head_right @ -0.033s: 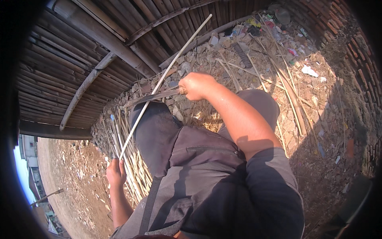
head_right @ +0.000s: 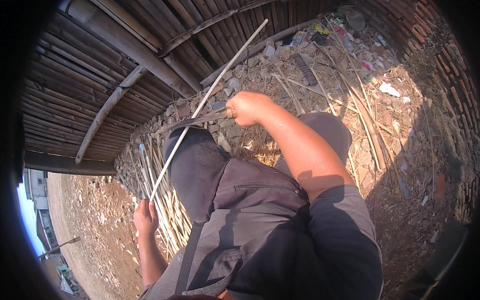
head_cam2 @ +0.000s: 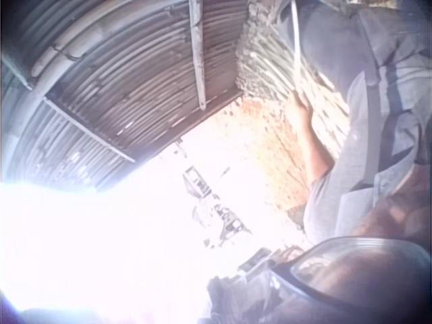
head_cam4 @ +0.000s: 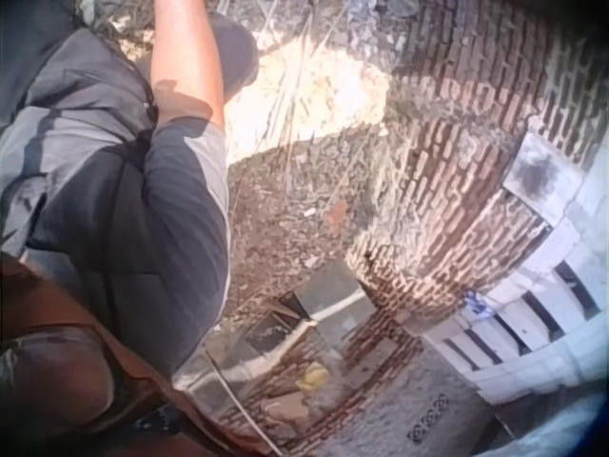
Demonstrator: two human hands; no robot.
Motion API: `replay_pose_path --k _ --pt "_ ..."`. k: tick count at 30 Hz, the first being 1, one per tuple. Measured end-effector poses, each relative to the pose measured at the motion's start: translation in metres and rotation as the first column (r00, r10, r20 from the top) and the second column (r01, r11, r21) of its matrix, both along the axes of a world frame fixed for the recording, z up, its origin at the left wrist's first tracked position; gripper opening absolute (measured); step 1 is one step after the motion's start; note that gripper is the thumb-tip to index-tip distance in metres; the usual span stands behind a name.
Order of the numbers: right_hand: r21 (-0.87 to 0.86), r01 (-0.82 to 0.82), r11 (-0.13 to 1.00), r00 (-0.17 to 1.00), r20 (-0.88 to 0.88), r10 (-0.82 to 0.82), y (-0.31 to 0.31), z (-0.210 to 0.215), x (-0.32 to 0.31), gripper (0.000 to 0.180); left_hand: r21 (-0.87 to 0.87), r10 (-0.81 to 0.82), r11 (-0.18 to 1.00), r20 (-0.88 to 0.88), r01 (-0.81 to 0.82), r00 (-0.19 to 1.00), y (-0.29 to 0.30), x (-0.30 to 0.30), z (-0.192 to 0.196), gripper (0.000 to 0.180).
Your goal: The person shaves and trims bamboo sticks using a knife.
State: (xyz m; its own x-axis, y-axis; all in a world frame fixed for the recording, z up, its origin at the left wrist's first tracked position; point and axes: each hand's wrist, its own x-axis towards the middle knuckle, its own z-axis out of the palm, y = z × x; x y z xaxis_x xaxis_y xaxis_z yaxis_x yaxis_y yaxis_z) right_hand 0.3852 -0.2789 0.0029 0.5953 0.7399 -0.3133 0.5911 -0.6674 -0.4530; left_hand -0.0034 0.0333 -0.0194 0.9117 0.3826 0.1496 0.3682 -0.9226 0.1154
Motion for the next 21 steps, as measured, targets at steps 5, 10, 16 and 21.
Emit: replay_pose_path --k 5,10,16,21 --pt "0.138 0.519 0.844 0.846 0.058 -0.53 -0.023 -0.065 0.06 0.035 -0.053 0.045 0.998 0.014 -0.044 0.999 0.005 -0.004 0.0 0.027" --pt "0.28 0.684 0.673 0.722 -0.127 -0.681 -0.028 -0.065 0.068 0.034 -0.053 0.105 0.993 0.056 -0.102 0.993 0.013 -0.023 -0.015 0.029" --pt "0.375 0.636 0.674 0.759 -0.149 -0.633 -0.034 -0.065 0.066 0.032 -0.108 0.324 0.943 0.1 -0.313 0.941 0.026 -0.097 -0.069 0.032" --pt "0.301 0.67 0.678 0.736 -0.156 -0.658 -0.028 -0.083 0.069 0.031 -0.014 0.57 0.822 0.01 -0.57 0.822 0.012 -0.19 -0.103 0.036"
